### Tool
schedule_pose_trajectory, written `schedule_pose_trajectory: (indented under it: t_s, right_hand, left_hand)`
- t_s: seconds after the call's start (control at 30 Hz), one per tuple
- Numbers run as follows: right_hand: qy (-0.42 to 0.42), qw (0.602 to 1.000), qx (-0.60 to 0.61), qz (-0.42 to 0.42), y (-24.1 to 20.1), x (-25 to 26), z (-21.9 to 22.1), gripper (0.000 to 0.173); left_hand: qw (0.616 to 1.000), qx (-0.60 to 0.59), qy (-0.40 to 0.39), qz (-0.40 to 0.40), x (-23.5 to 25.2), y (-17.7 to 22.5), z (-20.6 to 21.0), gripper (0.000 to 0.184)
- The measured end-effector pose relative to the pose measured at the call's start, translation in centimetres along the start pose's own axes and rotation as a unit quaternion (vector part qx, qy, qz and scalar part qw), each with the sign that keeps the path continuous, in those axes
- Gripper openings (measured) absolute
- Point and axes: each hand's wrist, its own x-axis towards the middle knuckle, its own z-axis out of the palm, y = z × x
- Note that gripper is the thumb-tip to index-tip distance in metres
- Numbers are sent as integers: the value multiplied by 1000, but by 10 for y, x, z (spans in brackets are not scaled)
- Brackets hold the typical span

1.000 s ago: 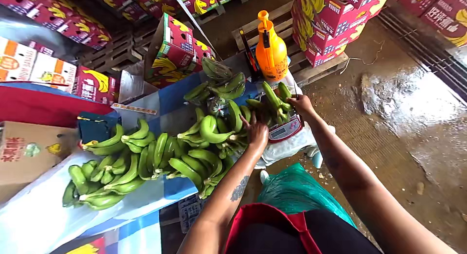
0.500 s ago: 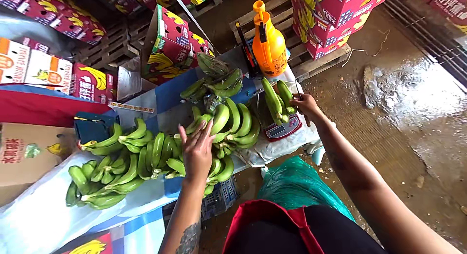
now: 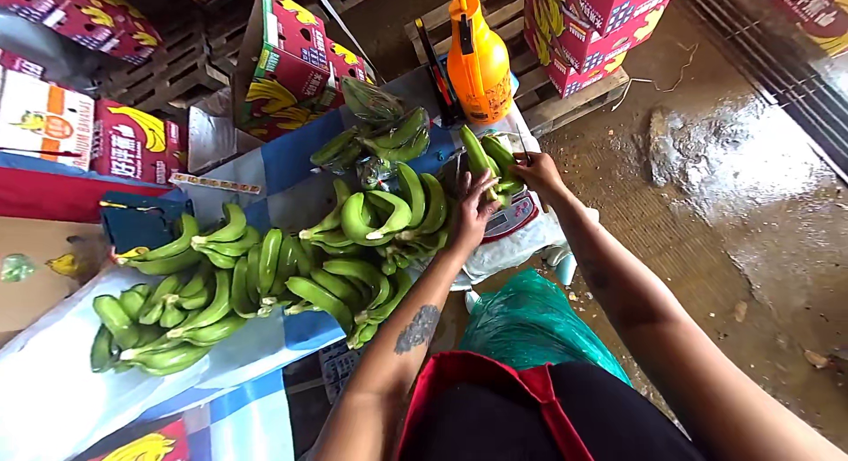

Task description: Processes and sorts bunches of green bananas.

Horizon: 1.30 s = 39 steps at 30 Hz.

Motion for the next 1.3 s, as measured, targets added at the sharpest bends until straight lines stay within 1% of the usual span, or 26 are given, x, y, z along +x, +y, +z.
schedule_pose_trajectory:
  t_s: [0.03, 0.07, 0.13, 0.2, 0.23, 0.3, 0.37, 0.43, 0.53, 0.67, 0.83, 0.97, 1.03, 1.07, 1.17, 1.2, 1.23, 1.27, 1.3]
  right_hand:
    - [-3, 1000, -7, -5, -3, 0, 2, 36]
    - [-8, 1000, -15, -11, -6, 0, 5, 34]
    - [-19, 999, -42, -9, -13, -6, 16, 31]
    - [-13, 998, -62, 15, -25, -15, 21, 30]
    - [-17, 998, -63, 25, -31, -20, 20, 31]
    - [11, 998, -59, -27, -16, -14, 21, 34]
    - [11, 997, -60, -51, -7, -12, 15, 36]
    - [9, 997, -57, -48, -5, -17, 7, 38]
    - [8, 998, -41, -48, -1, -28, -1, 42]
    - [25, 999, -14, -45, 17, -45, -10, 42]
    - [57, 996, 19, -65, 28, -63, -21, 35]
    - [55, 996, 37, -67, 26, -76, -23, 30]
    - [53, 997, 19, -44, 21, -75, -18, 31]
    - [47, 998, 0, -32, 18, -71, -14, 34]
    - [-3, 997, -79, 0, 2, -54, 5, 53]
    - [-20, 995, -94, 11, -2, -48, 13, 57]
    - [-31, 995, -96, 20, -3, -43, 19, 58]
    - [-39, 995, -84, 33, -2, -40, 24, 55]
    - [-40, 997, -47, 41, 1, -40, 26, 50]
  left_hand:
    - [1000, 2, 6, 12, 5, 2, -4, 37]
    - [1000, 5, 9, 18, 6, 5, -10, 33]
    - [1000, 22, 4, 20, 3, 6, -23, 33]
    - [999, 33, -13, 17, -2, 4, -32, 38]
    - [999, 34, -27, 14, -3, 5, -36, 44]
    - [998, 28, -55, 6, -5, 4, -41, 67]
    - [998, 27, -61, 3, -10, 1, -43, 87]
    - [999, 29, -40, 7, -17, -1, -42, 95]
    - [1000, 21, 1, 4, -29, -5, -45, 94]
    - [999, 26, 22, 3, -44, -10, -50, 94]
    - [999, 13, 33, -8, -54, -16, -54, 94]
    - [999, 9, 40, -4, -55, -16, -52, 93]
    - [999, 24, 49, 2, -53, -14, -49, 92]
    - [998, 29, 53, 5, -51, -11, -46, 92]
    - [998, 27, 59, 14, -39, -5, -31, 95]
    - [998, 17, 55, 5, -33, -5, -24, 97]
    - [999, 2, 47, -6, -28, -6, -16, 95]
    - [999, -16, 43, -12, -24, -7, -7, 89]
    - [998, -40, 49, -8, -21, -9, 1, 77]
